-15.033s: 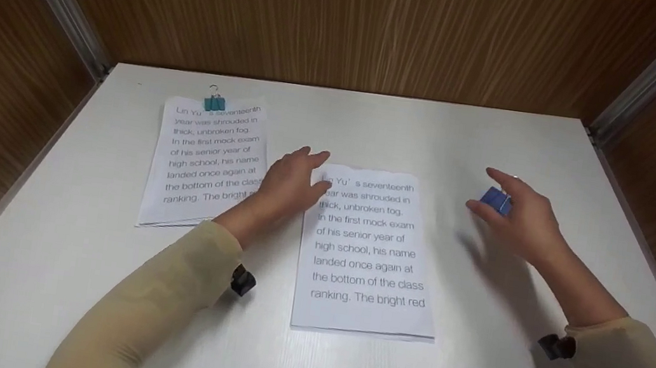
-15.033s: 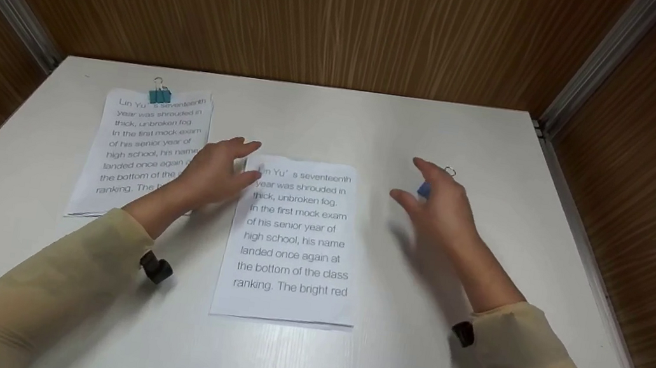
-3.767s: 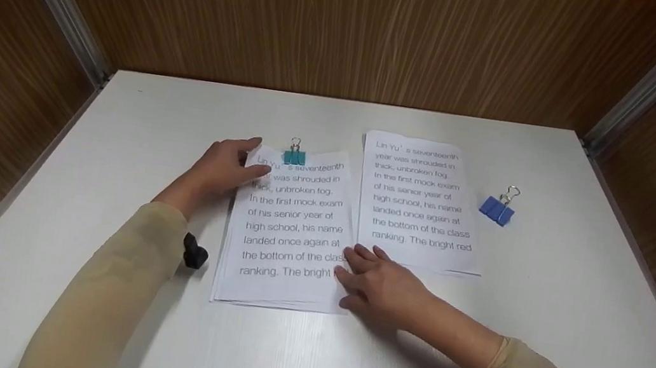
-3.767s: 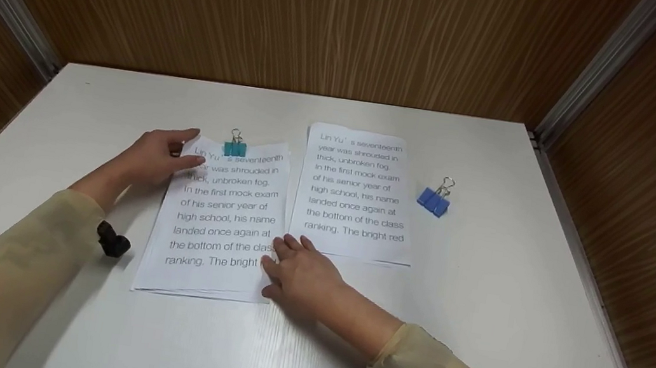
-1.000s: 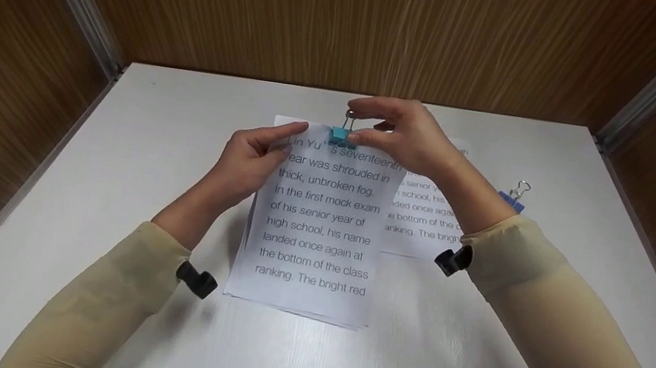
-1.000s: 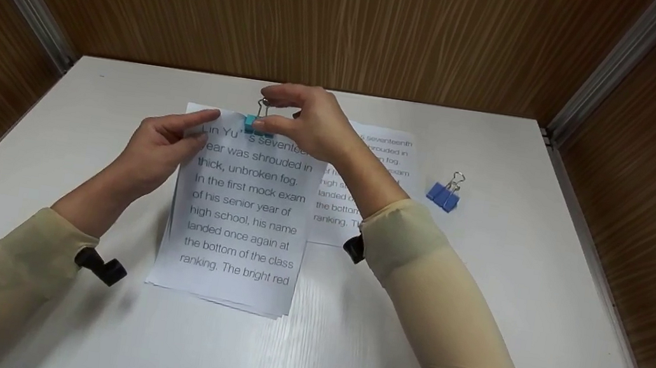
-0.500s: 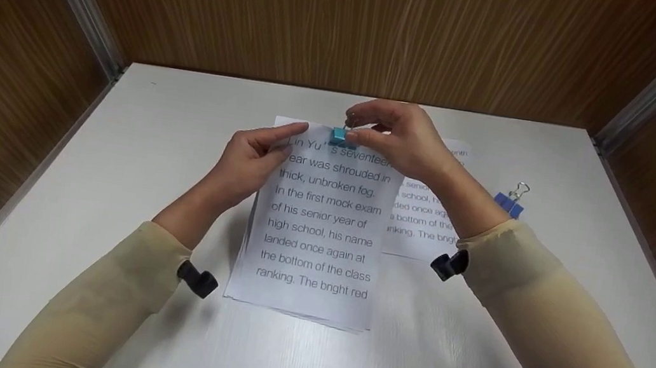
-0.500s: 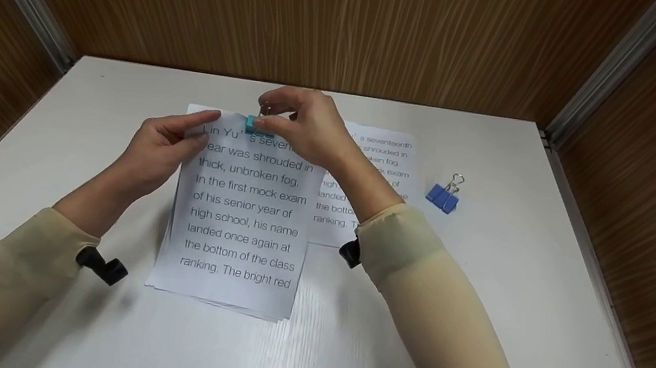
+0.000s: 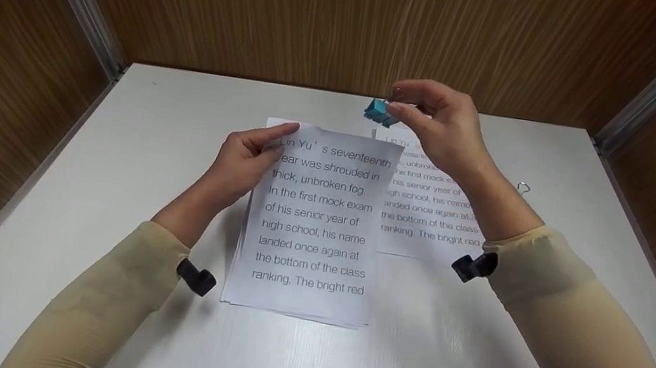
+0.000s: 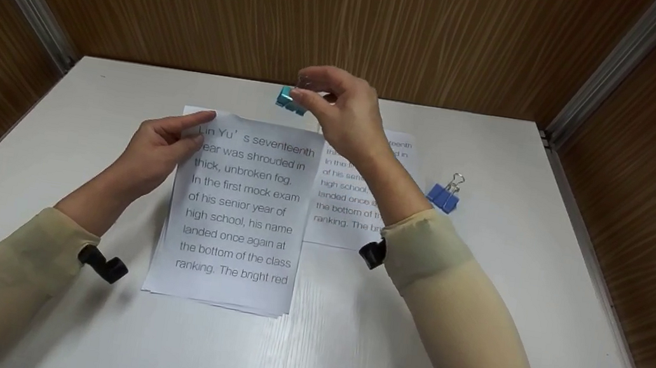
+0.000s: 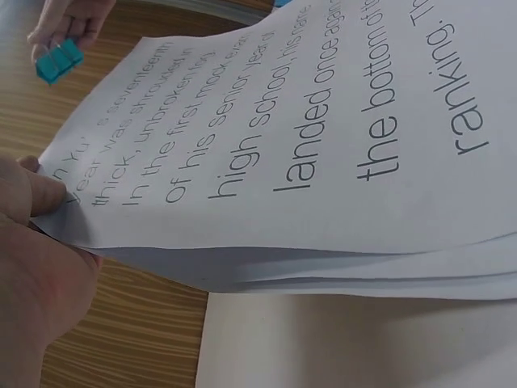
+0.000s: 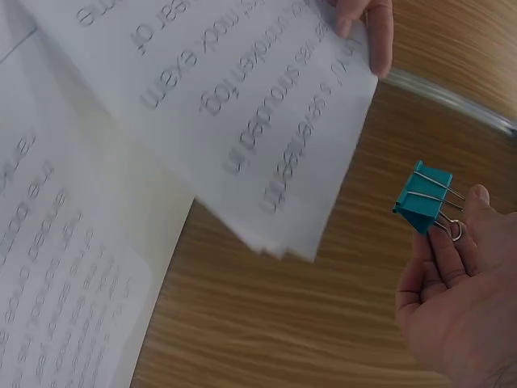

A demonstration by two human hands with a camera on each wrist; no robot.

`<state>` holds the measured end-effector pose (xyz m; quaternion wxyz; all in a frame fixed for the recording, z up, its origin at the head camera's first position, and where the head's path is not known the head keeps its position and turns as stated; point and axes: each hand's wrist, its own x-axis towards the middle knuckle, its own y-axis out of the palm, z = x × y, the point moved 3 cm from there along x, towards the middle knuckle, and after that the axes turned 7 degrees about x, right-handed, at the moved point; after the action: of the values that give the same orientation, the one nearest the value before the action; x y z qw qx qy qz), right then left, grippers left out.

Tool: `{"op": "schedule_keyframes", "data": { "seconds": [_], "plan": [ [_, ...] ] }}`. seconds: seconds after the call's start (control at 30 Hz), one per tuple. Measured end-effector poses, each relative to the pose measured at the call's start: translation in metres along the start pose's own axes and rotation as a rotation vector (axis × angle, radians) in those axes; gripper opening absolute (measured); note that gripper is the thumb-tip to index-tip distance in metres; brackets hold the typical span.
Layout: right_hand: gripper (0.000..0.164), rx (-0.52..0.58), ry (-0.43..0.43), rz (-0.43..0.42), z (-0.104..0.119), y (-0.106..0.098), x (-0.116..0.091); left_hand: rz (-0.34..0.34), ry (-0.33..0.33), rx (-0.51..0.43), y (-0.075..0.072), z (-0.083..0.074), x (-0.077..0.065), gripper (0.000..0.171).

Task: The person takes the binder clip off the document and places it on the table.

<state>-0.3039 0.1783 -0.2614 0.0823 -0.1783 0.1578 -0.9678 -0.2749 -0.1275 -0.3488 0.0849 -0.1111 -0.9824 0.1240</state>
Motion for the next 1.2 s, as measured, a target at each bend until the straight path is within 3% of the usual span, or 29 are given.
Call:
{"op": "schedule_keyframes", "data": {
  "seconds": [0.3,0.6,0.8,0.93,1.2],
  "plan": [
    [0.034,-0.086,0.067,-0.065,-0.031,-0.058,-0.026,-0.044,-0.067,0.062,-0.007,0.014,0.007,0.048],
    [0.049,-0.209,0.276,-0.089,-0.077,-0.109,-0.067,-0.074,-0.113,0.071,-0.014,0.028,0.010,0.048],
    [0.060,-0.226,0.408,-0.090,-0.106,-0.131,-0.093,-0.088,-0.149,0.083,-0.018,0.036,0.011,0.048],
    [0.065,-0.236,0.451,-0.075,-0.120,-0.142,-0.109,-0.103,-0.174,0.095,-0.019,0.042,0.013,0.048],
    [0.053,-0.313,0.502,-0.010,-0.146,-0.157,-0.138,-0.109,-0.226,0.099,-0.016,0.064,0.025,0.048]
  ]
}}
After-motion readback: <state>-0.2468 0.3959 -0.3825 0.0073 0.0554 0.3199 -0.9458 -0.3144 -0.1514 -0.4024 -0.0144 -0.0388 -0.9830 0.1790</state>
